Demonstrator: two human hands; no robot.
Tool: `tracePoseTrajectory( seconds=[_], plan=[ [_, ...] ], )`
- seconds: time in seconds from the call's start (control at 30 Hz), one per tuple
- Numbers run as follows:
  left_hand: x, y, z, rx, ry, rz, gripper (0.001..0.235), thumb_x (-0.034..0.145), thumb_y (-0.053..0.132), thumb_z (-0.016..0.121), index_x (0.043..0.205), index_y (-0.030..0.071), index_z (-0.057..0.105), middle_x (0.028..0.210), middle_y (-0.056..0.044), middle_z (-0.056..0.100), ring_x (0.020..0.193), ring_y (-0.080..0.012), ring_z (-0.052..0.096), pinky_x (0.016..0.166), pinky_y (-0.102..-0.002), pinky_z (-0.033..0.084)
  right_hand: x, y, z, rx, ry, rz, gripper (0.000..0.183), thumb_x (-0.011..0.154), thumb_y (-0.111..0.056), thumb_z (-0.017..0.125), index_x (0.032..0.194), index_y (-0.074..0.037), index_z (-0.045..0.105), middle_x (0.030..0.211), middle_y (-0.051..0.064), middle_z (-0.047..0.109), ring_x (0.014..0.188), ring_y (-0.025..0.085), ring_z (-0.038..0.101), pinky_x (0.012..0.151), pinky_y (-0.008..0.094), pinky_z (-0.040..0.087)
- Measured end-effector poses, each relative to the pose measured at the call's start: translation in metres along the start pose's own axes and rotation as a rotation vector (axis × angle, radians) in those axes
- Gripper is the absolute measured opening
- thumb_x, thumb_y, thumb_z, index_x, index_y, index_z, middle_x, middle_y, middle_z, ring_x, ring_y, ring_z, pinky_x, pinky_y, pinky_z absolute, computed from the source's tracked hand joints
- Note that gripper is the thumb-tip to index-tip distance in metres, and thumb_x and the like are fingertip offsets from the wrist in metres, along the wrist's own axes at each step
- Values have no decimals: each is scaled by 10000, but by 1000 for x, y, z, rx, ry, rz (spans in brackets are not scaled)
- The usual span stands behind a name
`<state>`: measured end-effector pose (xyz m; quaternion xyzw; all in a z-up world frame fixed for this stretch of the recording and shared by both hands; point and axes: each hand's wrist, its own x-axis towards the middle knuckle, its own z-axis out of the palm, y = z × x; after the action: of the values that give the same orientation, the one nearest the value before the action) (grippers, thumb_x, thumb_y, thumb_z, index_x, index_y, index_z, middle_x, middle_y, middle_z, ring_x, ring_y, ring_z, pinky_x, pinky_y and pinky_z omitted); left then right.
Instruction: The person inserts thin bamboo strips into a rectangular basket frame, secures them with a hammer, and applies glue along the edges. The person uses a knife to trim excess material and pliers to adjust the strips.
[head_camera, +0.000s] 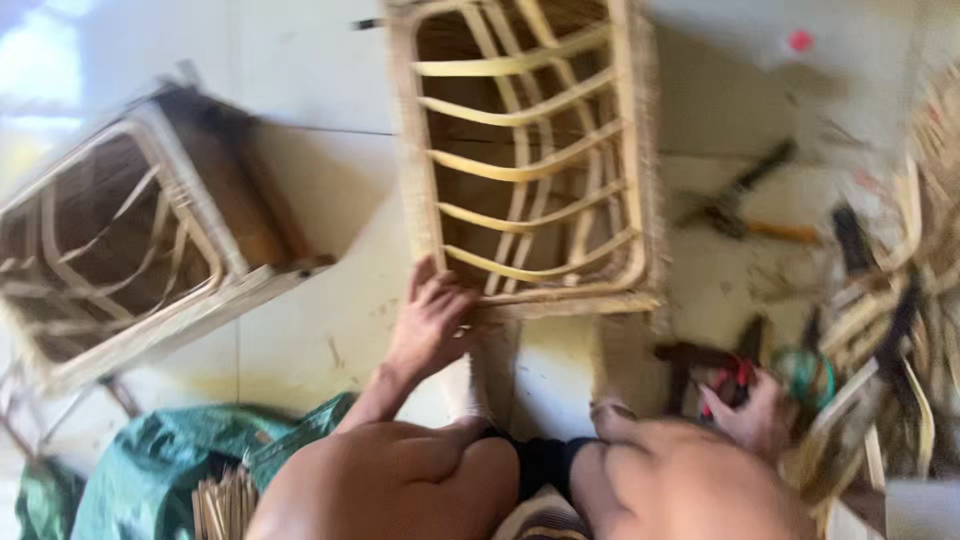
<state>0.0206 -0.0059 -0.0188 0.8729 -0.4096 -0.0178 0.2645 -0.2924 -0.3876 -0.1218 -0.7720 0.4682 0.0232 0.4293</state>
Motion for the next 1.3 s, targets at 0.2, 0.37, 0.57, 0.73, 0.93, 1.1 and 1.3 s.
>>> tracePoseTrajectory(
  seconds=[0.2, 0.37, 0.57, 0.73, 0.93, 1.1, 1.3],
  plan=[
    [6, 4, -12, -78, 40, 4, 466, 739, 289, 870, 1103, 64, 683, 1063, -44, 704, 1202, -281, 574, 1233, -569, 283, 25, 34, -37, -369, -41, 175, 477, 920, -435, 744, 999, 30, 669, 838, 228, 717, 774, 339, 684, 795, 520, 535],
    [2, 3, -27, -115, 23, -40, 451, 719, 291, 865, 1069, 70, 686, 1004, -54, 687, 1166, -262, 586, 1237, -582, 279, 55, 30, -66, -25, -345, 276, 471, 873, -201, 769, 1286, 7, 675, 970, 145, 688, 859, 249, 616, 735, 359, 481],
    [-12, -2, -35, -244, 126, -20, 522, 800, 330, 840, 1205, 31, 700, 1210, -122, 715, 1263, -273, 589, 1176, -549, 340, 73, -105, -101, 341, -611, 138, 470, 894, -123, 574, 1330, 54, 571, 1325, 174, 659, 1185, 329, 642, 962, 432, 479],
    [17, -49, -28, -857, 467, -842, 460, 1016, 274, 698, 1395, 16, 662, 1319, -130, 752, 1155, -164, 730, 1044, -317, 589, 125, -285, -64, -336, -856, -430, 384, 878, -148, 595, 1246, -52, 654, 1363, 156, 667, 1250, 241, 635, 1074, 393, 463],
    [85, -128, -12, -1154, 320, -844, 611, 883, 252, 800, 1398, -6, 596, 1264, -167, 734, 1122, -169, 711, 995, -311, 561, 140, -463, 60, -1130, -811, -742, 351, 911, -310, 633, 1197, -112, 683, 867, 58, 562, 713, 191, 579, 629, 369, 519],
    [103, -147, -8, -1207, 285, -882, 663, 812, 207, 835, 1401, -3, 615, 1226, -184, 759, 1048, -216, 740, 918, -356, 610, 131, -526, 144, -1242, -986, -360, 366, 987, -300, 544, 1276, -100, 647, 742, 42, 536, 609, 191, 508, 570, 384, 438],
    [99, -152, 3, -1251, 322, -767, 682, 859, 223, 813, 1437, -22, 550, 1250, -160, 739, 1118, -198, 717, 911, -311, 612, 116, -536, 167, -1275, -983, -369, 477, 921, -329, 559, 1370, -202, 659, 791, 27, 608, 663, 139, 562, 650, 359, 452]
  ],
)
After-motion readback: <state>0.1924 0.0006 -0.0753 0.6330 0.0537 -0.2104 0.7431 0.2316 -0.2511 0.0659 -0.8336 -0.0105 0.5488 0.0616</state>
